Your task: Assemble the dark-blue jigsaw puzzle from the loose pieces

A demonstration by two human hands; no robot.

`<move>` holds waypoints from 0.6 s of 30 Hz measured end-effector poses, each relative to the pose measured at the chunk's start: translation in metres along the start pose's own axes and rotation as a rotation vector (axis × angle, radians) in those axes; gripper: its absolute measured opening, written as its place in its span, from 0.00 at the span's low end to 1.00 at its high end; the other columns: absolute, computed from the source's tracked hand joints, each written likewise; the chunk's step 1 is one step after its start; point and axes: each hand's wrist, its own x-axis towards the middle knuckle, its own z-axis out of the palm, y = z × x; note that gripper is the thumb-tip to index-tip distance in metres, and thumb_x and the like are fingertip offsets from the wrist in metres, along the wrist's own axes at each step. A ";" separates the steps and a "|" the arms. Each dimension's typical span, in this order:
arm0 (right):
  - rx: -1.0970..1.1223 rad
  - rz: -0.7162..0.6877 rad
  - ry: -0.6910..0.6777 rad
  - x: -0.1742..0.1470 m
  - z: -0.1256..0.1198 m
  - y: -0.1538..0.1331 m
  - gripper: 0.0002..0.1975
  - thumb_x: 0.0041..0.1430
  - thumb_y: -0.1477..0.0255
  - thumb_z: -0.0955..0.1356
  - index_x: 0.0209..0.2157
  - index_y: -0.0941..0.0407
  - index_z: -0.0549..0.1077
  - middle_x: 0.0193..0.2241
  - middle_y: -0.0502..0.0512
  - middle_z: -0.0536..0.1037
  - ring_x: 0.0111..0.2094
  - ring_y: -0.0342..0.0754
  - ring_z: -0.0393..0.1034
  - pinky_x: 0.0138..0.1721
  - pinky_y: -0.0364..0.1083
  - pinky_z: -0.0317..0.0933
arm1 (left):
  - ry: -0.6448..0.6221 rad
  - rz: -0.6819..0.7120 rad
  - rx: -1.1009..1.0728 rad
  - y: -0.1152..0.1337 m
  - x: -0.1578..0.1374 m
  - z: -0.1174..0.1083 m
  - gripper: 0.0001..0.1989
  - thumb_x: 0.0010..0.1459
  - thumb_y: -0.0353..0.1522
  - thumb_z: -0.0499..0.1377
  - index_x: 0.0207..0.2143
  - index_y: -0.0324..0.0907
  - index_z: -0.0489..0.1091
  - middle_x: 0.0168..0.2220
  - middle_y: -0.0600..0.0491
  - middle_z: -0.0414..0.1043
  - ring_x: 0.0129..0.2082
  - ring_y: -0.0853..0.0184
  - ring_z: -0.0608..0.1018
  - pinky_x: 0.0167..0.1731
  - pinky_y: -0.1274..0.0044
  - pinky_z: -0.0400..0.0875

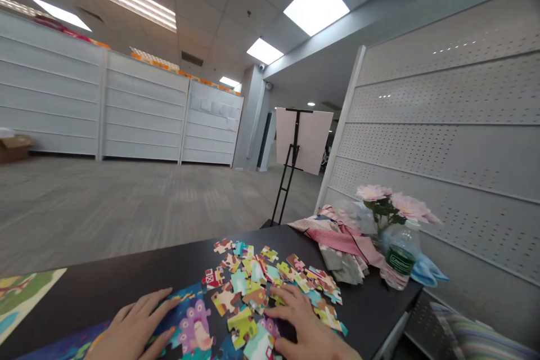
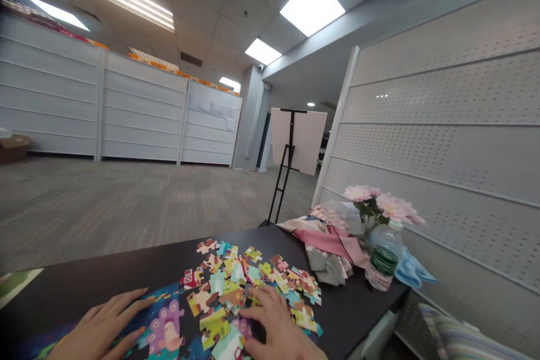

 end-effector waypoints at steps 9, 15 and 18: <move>0.025 0.089 0.040 0.011 -0.015 0.006 0.22 0.45 0.68 0.78 0.46 0.48 0.82 0.64 0.59 0.70 0.69 0.67 0.52 0.67 0.66 0.45 | -0.089 -0.038 -0.033 0.024 -0.002 -0.027 0.23 0.69 0.47 0.50 0.63 0.59 0.66 0.67 0.51 0.64 0.66 0.52 0.66 0.64 0.56 0.62; 0.030 0.107 0.196 0.022 -0.021 0.005 0.08 0.47 0.71 0.73 0.32 0.52 0.76 0.45 0.55 0.80 0.52 0.60 0.69 0.55 0.55 0.60 | -0.127 -0.060 -0.044 0.039 -0.005 -0.046 0.23 0.70 0.45 0.50 0.64 0.54 0.66 0.67 0.47 0.63 0.66 0.52 0.66 0.64 0.56 0.61; 0.187 0.133 0.293 0.028 -0.005 -0.005 0.10 0.57 0.61 0.69 0.28 0.52 0.69 0.28 0.50 0.74 0.32 0.50 0.68 0.36 0.46 0.61 | -0.145 -0.067 -0.060 0.044 -0.005 -0.055 0.23 0.69 0.44 0.50 0.64 0.52 0.66 0.67 0.46 0.63 0.66 0.51 0.65 0.64 0.55 0.60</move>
